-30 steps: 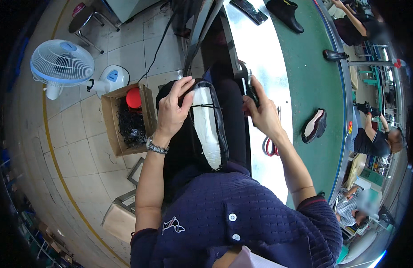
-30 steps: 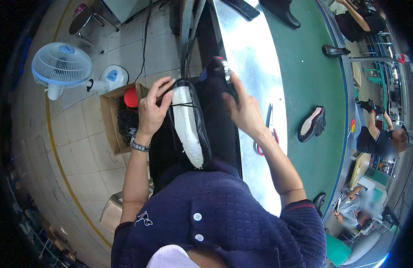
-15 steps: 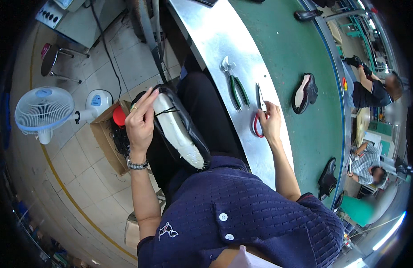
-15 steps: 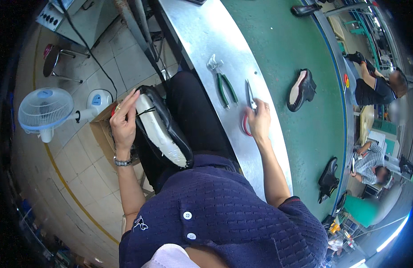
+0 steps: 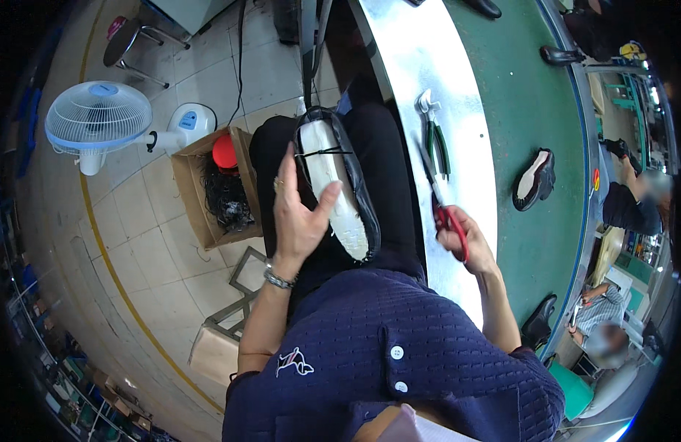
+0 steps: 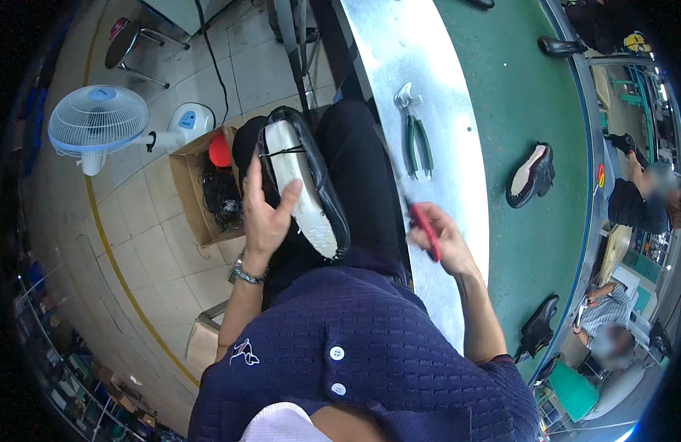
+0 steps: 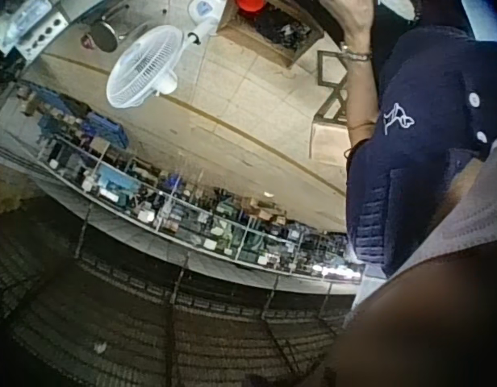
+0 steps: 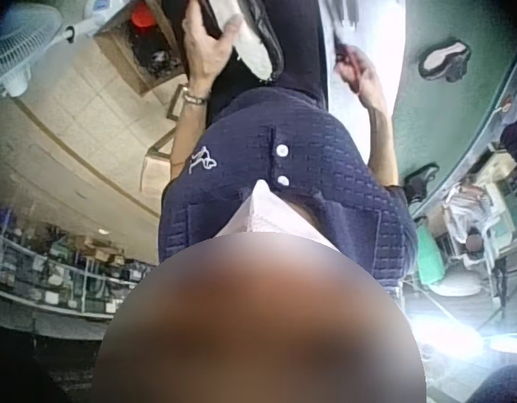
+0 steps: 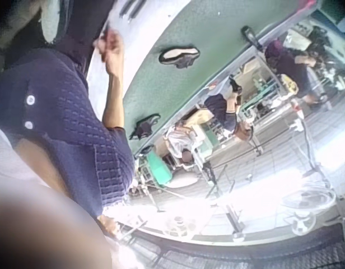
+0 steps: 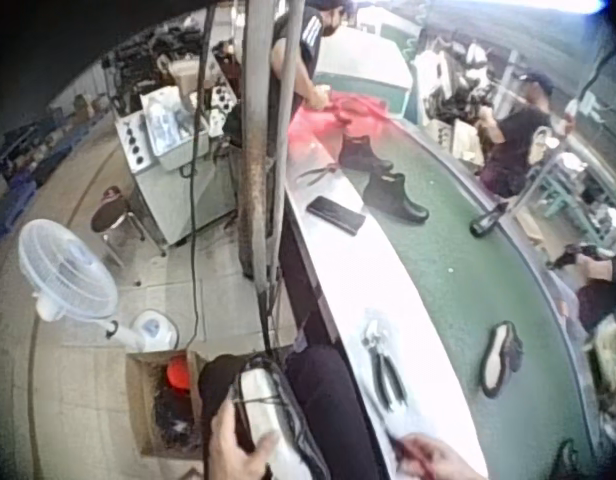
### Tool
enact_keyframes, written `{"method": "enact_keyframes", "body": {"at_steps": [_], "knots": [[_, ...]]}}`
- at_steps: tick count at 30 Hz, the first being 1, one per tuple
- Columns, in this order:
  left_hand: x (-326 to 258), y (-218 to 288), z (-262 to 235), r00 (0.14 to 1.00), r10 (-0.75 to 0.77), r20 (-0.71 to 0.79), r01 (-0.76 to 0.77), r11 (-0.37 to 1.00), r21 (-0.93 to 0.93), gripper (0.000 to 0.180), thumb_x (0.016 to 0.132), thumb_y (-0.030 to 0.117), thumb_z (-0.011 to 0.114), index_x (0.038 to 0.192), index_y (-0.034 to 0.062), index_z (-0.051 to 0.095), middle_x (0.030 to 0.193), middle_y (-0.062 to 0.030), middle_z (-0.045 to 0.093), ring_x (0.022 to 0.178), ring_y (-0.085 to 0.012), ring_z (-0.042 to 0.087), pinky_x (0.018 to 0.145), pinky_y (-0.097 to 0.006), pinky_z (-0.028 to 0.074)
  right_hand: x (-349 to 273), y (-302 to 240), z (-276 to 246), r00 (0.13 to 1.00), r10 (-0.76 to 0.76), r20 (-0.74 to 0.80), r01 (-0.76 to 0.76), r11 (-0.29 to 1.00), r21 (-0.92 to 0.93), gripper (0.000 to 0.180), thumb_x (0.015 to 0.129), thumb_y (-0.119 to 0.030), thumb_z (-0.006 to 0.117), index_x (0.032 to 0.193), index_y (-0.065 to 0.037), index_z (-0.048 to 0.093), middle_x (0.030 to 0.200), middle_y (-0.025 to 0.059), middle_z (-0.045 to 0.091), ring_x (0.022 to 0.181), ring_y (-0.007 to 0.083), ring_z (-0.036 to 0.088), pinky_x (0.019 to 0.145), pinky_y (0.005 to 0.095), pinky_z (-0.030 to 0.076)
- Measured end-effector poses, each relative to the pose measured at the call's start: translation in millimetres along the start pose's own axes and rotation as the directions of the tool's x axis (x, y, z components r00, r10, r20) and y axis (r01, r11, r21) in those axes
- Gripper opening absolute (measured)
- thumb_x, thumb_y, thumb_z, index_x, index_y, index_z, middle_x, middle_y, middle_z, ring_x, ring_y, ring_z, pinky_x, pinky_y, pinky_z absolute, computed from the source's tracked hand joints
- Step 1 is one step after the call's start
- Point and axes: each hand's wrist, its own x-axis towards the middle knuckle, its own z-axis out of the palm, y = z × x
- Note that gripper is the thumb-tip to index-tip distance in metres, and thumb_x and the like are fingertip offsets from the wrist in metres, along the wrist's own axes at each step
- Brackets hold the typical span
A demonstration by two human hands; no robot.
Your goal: The recorder is refining the edges and components of a shoe upper using scissors and pliers at a manufacturing workbench.
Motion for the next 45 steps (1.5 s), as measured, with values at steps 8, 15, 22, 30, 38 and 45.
{"method": "enact_keyframes", "body": {"at_steps": [8, 15, 22, 30, 38, 45], "knots": [[-24, -5, 21, 0.99, -0.135, -0.042, 0.133, 0.991, -0.032, 0.055, 0.099, 0.033, 0.048, 0.136, -0.007, 0.038, 0.13, -0.0278, 0.049, 0.119, -0.0411, 0.051, 0.099, -0.043, 0.042, -6, -53, 76, 0.885, 0.267, 0.38, -0.27, 0.962, -0.047, 0.077, 0.076, -0.072, 0.064, 0.116, -0.007, 0.056, 0.075, -0.0053, 0.047, 0.063, 0.0073, 0.048, 0.059, 0.0232, 0.04], [-19, -9, 13, 0.997, -0.082, -0.012, 0.082, 0.996, -0.033, 0.053, 0.1, 0.034, 0.047, 0.133, -0.0078, 0.042, 0.132, -0.0286, 0.048, 0.12, -0.0425, 0.05, 0.099, -0.044, 0.042, 21, -53, 101, 0.918, 0.15, 0.367, -0.14, 0.989, -0.054, 0.059, 0.095, -0.062, 0.042, 0.091, -0.005, 0.056, 0.061, -0.0015, 0.048, 0.049, 0.0089, 0.049, 0.043, 0.0221, 0.039], [-4, 1, 7, 0.962, 0.217, -0.167, -0.17, 0.951, 0.257, 0.058, 0.094, 0.025, 0.055, 0.142, -0.0027, 0.038, 0.141, -0.0283, 0.043, 0.129, -0.041, 0.043, 0.106, -0.044, 0.036, 15, -32, 112, 0.974, 0.136, 0.182, -0.087, 0.964, -0.251, 0.061, 0.095, -0.059, 0.045, 0.069, -0.004, 0.053, 0.054, 0.0024, 0.049, 0.048, 0.0118, 0.049, 0.043, 0.0269, 0.039], [35, 7, -7, 0.86, 0.507, -0.06, -0.41, 0.756, 0.51, 0.015, 0.081, 0.005, 0.069, 0.096, 0.0029, 0.07, 0.119, -0.007, 0.063, 0.128, -0.0315, 0.045, 0.108, -0.045, 0.035, 0, -3, 81, 0.991, -0.127, 0.034, 0.132, 0.969, -0.207, 0.058, 0.094, -0.06, 0.045, 0.067, -0.009, 0.046, 0.053, -0.0032, 0.042, 0.045, 0.0074, 0.04, 0.043, 0.0233, 0.03], [32, 40, -9, 0.816, 0.47, -0.338, -0.393, 0.878, 0.272, 0.006, 0.089, 0.004, 0.064, 0.091, -0.0012, 0.065, 0.092, -0.0121, 0.065, 0.079, -0.0254, 0.061, 0.075, -0.034, 0.05, 10, 49, 29, 0.87, -0.117, -0.478, 0.038, 0.984, -0.172, 0.033, 0.092, -0.034, 0.066, 0.078, -0.005, 0.06, 0.063, -0.0058, 0.051, 0.056, 0.0037, 0.042, 0.052, 0.0228, 0.034], [24, 78, -94, 0.674, 0.386, -0.629, -0.458, 0.887, 0.054, 0.011, 0.091, -0.003, 0.06, 0.098, -0.0094, 0.064, 0.105, -0.0152, 0.062, 0.084, -0.0184, 0.064, 0.07, -0.028, 0.056, 20, 74, -44, 0.608, -0.332, -0.721, -0.341, 0.711, -0.615, 0.057, 0.077, -0.038, 0.076, 0.114, 0.003, 0.064, 0.083, 0.0173, 0.067, 0.074, 0.0272, 0.064, 0.07, 0.038, 0.05]]}}
